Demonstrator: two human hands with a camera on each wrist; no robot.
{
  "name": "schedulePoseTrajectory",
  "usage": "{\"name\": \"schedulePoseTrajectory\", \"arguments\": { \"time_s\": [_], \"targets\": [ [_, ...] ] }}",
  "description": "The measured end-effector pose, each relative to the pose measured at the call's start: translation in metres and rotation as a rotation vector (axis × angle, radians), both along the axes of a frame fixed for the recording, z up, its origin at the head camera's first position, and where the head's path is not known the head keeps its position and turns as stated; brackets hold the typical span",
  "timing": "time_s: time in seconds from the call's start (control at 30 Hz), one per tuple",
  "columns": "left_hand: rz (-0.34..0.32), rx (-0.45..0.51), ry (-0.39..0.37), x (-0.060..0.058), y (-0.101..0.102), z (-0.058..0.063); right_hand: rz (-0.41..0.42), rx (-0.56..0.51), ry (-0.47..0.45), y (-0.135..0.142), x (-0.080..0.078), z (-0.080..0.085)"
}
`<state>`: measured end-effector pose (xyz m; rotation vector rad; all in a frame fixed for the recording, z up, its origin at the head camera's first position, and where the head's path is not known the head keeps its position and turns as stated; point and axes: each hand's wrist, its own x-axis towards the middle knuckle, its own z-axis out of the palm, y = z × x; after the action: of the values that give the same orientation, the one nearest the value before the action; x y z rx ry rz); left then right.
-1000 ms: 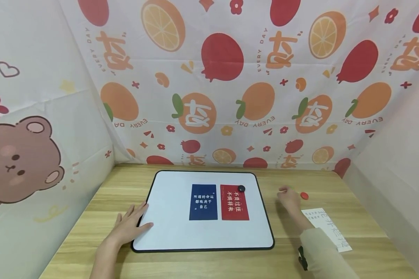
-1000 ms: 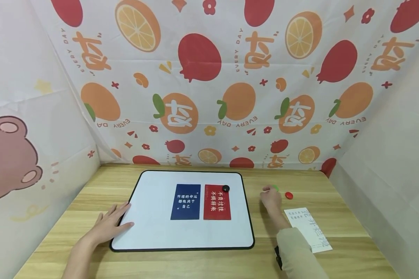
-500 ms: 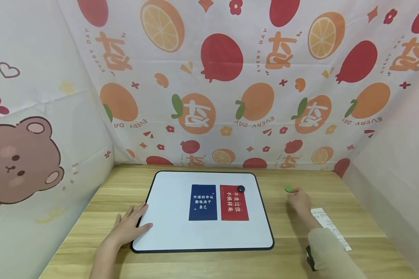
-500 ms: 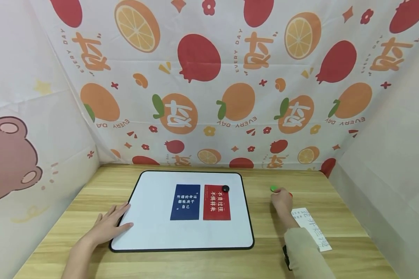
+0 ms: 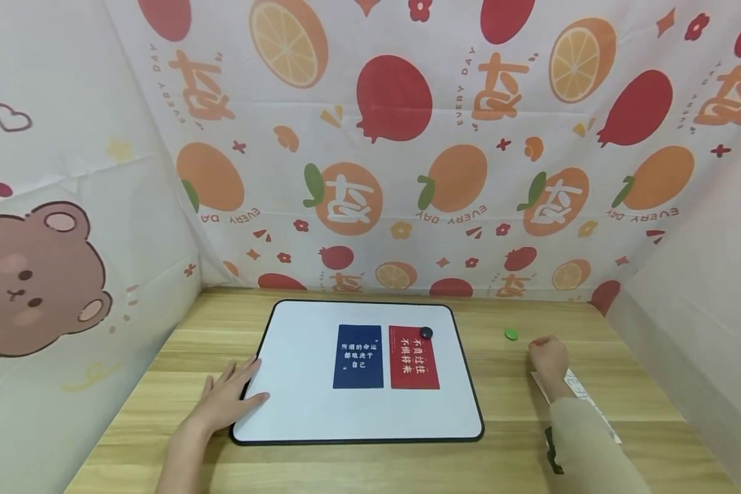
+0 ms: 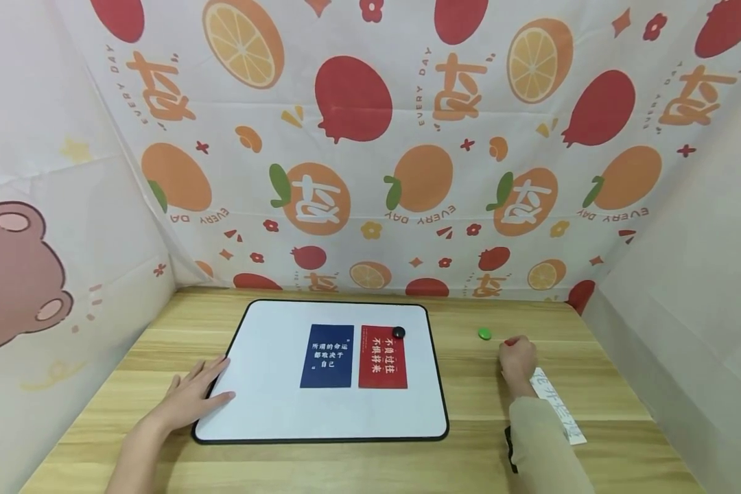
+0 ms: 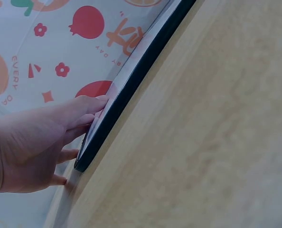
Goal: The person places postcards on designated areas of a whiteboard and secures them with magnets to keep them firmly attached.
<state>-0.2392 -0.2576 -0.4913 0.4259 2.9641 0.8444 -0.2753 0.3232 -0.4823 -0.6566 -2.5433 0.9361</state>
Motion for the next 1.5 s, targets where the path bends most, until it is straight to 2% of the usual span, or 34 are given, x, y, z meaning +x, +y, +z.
{"name": "schedulePoseTrajectory", "arguments": {
  "time_s": [0.33,0.53,0.8,1.0,1.3,1.5],
  "targets": [
    [0.008,-0.009,-0.010,-0.001,0.000,0.000,-0.009,-0.050,-0.075,0.008,-0.006,0.000],
    [0.005,-0.011,-0.001,0.000,-0.001,0.000,0.019,-0.002,-0.119,0.006,-0.006,-0.002],
    [0.006,-0.015,0.007,0.001,0.000,0.001,0.012,0.132,-0.052,0.004,-0.008,-0.011],
    [0.005,-0.018,0.010,0.001,-0.001,0.000,-0.014,0.118,0.001,0.005,-0.006,-0.018],
    [0.005,-0.016,0.008,0.002,0.000,0.001,-0.012,0.127,0.020,0.008,-0.006,-0.020],
    [0.005,-0.012,0.012,0.002,0.000,0.001,-0.024,0.034,0.005,0.009,-0.004,-0.018]
  ]
}}
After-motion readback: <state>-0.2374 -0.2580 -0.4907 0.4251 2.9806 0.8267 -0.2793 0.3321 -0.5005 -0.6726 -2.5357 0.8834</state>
